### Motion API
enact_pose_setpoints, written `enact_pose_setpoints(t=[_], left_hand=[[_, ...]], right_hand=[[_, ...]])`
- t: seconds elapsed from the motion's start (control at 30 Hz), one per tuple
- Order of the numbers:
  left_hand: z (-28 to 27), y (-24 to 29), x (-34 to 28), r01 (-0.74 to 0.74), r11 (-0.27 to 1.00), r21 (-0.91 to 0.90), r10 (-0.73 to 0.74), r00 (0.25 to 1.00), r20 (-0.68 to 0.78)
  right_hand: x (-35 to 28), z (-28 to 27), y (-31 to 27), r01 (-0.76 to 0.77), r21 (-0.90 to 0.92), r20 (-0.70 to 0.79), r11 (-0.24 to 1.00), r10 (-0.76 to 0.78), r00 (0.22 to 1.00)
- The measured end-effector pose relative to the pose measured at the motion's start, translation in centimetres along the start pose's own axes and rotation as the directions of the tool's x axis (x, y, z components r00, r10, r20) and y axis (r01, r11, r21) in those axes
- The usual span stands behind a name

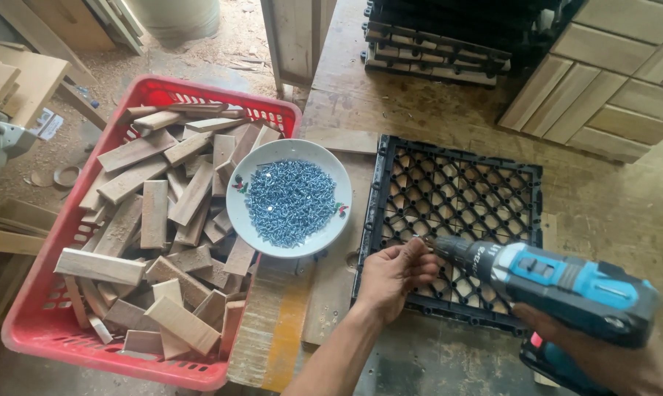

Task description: Assembling wooden floor tiles by screwing wooden slats onto a plastic grid base using a power drill.

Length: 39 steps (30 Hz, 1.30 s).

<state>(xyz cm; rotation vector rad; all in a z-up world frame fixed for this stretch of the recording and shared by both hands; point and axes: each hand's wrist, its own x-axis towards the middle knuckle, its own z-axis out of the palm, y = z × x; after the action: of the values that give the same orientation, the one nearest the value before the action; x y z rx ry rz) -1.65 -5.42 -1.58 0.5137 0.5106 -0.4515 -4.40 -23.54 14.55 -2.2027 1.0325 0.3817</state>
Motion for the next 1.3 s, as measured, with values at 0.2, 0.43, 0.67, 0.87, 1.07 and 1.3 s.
enact_pose_setpoints(t=[0.2,0.43,0.67,0.87,1.07,1.3], left_hand=[[-2.5,0.4,-2.6,-0.089,0.943,0.32,0.124,0.988,-0.089],[-3.8,2.7,-4.2,-0.237,0.862,0.449,0.321,0.939,-0.121],[-2.4,4.3,-5.1,-0.18,0.853,0.491,0.285,0.947,-0.147],[-2.7,4.9,-5.1,-0.179,0.813,0.553,0.331,0.925,-0.186],[-2.6,5.9,-5.6,-0.049,0.77,0.637,0.26,0.935,-0.242],[-3.1,4.6,-4.3,-0.298,0.816,0.495,0.422,0.893,-0.158]], right_hand=[[-1.3,1.4,-7.1,0.071,0.048,0.016,0.996,-0.071,0.997],[-1.0,3.2,-10.6,0.287,-0.211,0.187,0.934,-0.25,0.95],[-1.3,3.8,-14.7,0.358,-0.487,0.294,0.797,-0.237,0.926],[-0.8,4.2,-16.3,0.455,-0.545,0.376,0.704,-0.28,0.883],[-0.6,4.3,-15.4,0.467,-0.565,0.391,0.68,-0.278,0.877],[-2.2,3.1,-9.6,0.549,-0.36,0.409,0.754,-0.402,0.82]])
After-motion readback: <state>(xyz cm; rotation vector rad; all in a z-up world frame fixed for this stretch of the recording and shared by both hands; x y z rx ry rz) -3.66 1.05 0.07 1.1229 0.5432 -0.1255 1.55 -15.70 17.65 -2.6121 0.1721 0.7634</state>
